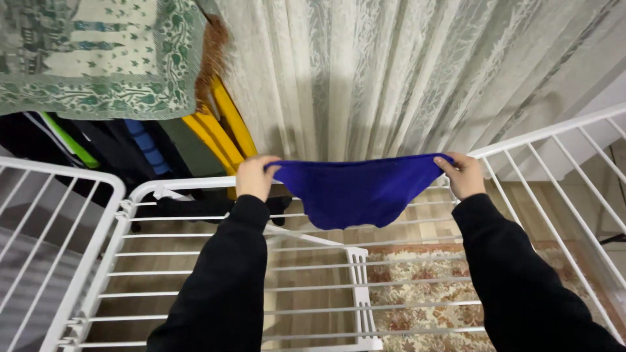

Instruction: The person unfolds a white collapsible drying rack and hangs multiple clothing items on it, including socks, a blue shirt, a yellow cloth, a gray shirt, patterned socks, and a black garment. Each item is placed on the rack bars to dry.

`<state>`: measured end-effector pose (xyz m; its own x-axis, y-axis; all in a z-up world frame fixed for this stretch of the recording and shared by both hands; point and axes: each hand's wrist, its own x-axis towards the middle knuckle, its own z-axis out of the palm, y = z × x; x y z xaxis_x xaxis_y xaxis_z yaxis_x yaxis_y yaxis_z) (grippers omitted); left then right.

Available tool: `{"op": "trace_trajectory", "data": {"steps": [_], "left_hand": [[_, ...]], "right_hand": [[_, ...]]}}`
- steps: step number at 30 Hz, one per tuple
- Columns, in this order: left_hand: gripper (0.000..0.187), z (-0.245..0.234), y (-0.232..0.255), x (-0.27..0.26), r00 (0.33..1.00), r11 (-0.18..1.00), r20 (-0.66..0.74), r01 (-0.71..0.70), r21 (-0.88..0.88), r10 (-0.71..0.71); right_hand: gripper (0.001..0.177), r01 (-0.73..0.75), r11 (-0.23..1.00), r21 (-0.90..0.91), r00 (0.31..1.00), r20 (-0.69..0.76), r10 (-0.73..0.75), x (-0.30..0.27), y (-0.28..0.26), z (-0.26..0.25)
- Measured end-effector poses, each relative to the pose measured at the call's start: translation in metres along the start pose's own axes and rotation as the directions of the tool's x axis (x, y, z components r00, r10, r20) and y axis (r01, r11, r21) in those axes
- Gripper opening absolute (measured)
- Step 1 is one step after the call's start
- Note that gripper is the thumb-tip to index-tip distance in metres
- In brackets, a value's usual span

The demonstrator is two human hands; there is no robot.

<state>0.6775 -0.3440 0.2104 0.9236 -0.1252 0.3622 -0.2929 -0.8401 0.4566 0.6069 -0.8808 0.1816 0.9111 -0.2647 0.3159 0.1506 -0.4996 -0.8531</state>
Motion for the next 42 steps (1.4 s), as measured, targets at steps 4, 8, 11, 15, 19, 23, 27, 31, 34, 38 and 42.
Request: {"op": "trace_trajectory", "data": {"steps": [4,8,11,15,19,23,27,31,34,38,42], "left_hand": [[0.018,-0.024,0.019,0.017,0.996,0.997,-0.086,0.001,-0.073,-0.007],[0.019,-0.013,0.006,0.019,0.996,0.998,-0.095,-0.005,-0.059,-0.001],[0.019,0.009,-0.012,0.005,0.998,0.997,-0.056,0.004,-0.075,-0.009],[0.021,0.040,-0.030,-0.011,0.978,0.988,0.152,0.149,-0.042,-0.141],[0.022,0.077,-0.059,-0.023,0.930,0.975,0.300,0.223,0.002,-0.213],[0.030,0.117,-0.078,-0.033,0.775,0.969,0.581,0.203,0.143,-0.248],[0.034,0.132,-0.075,-0.019,0.744,0.952,0.596,0.201,0.232,-0.302],[0.029,0.125,-0.050,0.004,0.845,0.954,0.449,0.216,0.209,-0.290],[0.027,0.135,-0.019,0.011,0.900,0.971,0.371,0.186,0.151,-0.230],[0.030,0.147,0.009,-0.001,0.766,0.992,0.641,0.032,-0.124,0.055],[0.036,0.127,-0.022,-0.018,0.597,0.932,0.773,-0.110,0.346,-0.216]], "right_hand": [[0.020,0.026,1.000,0.012,0.999,-0.026,-0.025,0.017,-0.003,0.001],[0.019,0.008,0.998,0.069,1.000,-0.006,-0.008,0.021,0.005,0.009],[0.018,-0.010,0.997,0.074,0.999,0.051,0.006,0.012,0.015,0.015],[0.024,-0.074,0.993,-0.089,0.990,0.116,0.084,0.004,0.048,0.038],[0.022,-0.065,0.967,-0.245,0.975,0.189,0.114,-0.008,0.046,0.046],[0.028,-0.080,0.884,-0.460,0.921,0.306,0.243,-0.007,0.051,0.047],[0.034,-0.162,0.815,-0.556,0.893,0.270,0.361,0.003,0.069,0.055],[0.029,-0.146,0.822,-0.551,0.953,0.145,0.267,0.025,0.089,0.061],[0.024,-0.126,0.776,-0.618,0.988,-0.007,0.154,0.038,0.115,0.055],[0.028,-0.207,0.750,-0.628,0.977,-0.093,0.192,0.043,0.148,0.050],[0.030,0.008,0.791,-0.611,0.911,0.331,0.247,0.018,0.084,0.069]]}}
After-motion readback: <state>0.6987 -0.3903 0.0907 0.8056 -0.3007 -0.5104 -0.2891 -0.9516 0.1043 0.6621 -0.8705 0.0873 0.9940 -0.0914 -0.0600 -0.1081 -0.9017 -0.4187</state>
